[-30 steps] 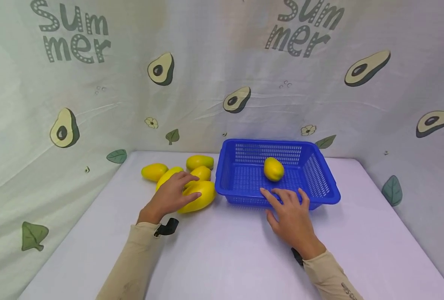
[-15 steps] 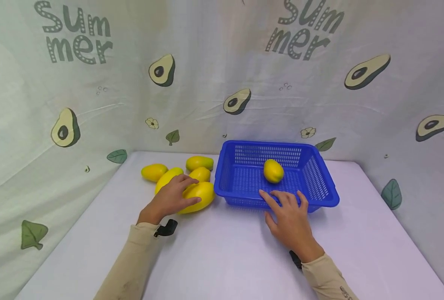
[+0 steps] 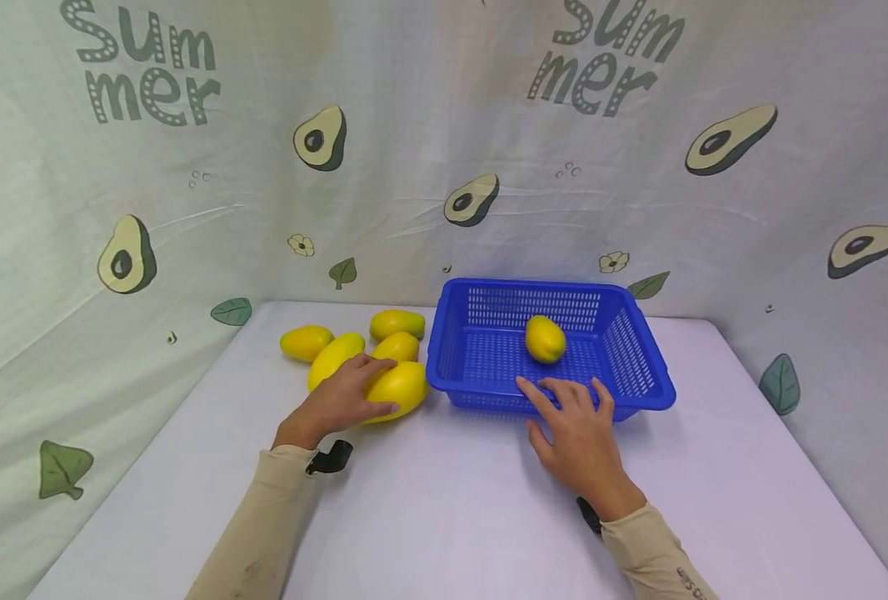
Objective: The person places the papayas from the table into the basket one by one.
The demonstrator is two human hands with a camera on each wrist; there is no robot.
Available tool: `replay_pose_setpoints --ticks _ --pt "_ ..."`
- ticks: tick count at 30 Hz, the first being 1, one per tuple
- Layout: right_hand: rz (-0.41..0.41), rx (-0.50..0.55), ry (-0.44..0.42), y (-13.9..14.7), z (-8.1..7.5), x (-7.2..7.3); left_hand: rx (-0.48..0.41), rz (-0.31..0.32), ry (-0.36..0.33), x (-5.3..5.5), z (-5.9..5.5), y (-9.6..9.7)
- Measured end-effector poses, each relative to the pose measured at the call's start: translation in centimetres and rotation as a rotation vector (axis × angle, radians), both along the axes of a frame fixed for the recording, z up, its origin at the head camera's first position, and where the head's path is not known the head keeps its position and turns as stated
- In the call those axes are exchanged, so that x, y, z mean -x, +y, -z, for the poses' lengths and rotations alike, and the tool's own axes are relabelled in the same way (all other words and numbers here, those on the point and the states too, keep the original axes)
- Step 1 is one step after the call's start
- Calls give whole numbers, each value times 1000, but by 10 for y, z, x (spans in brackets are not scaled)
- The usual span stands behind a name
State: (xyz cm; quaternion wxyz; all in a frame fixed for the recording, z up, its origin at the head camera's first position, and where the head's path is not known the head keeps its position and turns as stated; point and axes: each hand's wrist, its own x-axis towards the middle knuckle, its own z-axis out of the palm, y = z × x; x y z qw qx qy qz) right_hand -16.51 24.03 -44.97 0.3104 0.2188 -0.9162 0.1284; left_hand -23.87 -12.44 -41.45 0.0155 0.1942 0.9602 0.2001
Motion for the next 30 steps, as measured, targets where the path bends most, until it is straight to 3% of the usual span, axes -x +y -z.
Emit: replay_pose_setpoints --ticks 5,15,22,30 --pt "-3 -8 4 0 1 0 -2 -13 -39 -1 4 -3" --pt "0 -3 10 1 1 0 -6 -26 -28 -7 14 -1" --pt "0 -1 16 2 4 -2 -23 -18 -22 -4 24 2" --pt "-13 -6 26 3 4 1 -35 -48 -41 -5 27 6"
